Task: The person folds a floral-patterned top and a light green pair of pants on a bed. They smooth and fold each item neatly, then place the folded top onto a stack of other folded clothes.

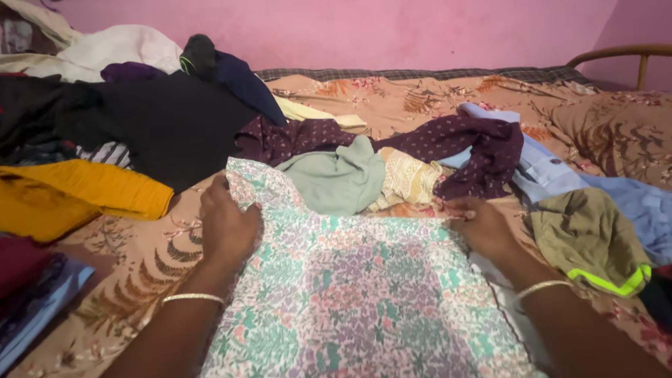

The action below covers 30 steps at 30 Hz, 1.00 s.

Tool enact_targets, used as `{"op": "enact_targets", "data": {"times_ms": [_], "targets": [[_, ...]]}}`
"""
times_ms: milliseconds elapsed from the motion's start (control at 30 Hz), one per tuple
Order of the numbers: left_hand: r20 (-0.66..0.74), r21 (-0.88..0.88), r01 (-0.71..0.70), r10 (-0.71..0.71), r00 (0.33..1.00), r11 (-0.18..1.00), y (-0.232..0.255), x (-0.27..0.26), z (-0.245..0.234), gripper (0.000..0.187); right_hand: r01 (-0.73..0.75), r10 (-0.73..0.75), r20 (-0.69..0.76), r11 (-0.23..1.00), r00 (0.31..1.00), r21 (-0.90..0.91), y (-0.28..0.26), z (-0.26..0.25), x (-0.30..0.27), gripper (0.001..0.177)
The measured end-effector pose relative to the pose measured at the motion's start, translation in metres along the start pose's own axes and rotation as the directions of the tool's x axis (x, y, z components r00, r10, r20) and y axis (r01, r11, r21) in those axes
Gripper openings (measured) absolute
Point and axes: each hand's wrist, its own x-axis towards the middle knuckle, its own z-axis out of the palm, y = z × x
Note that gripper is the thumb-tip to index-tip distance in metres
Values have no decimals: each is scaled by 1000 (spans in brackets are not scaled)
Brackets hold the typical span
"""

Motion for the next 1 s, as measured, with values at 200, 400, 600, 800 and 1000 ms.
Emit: {"op": "enact_targets", "data": {"times_ms": [200, 400, 600, 800, 1000], "targets": [[405, -33, -282, 270, 873, 959, 43, -75, -63, 60, -259, 233, 159, 952, 959, 166, -36, -65, -90, 23], [693, -15, -252, 192, 695, 968, 81, -162, -141, 49, -458, 391, 400, 885, 829, 83, -48, -103, -200, 31], [652, -192, -533, 513, 558, 824, 83, -219, -187, 73, -435, 487, 376, 873, 788, -219, -62, -120, -246, 36], [769, 128, -530, 253, 587, 839, 92, -232, -185, 26, -447, 466, 443, 881, 766, -155, -64, -124, -263, 35], [823, 148, -553, 208, 528, 820, 99, -227, -211, 26, -258, 408, 638, 912, 653, -318, -61, -141, -280, 34]]}}
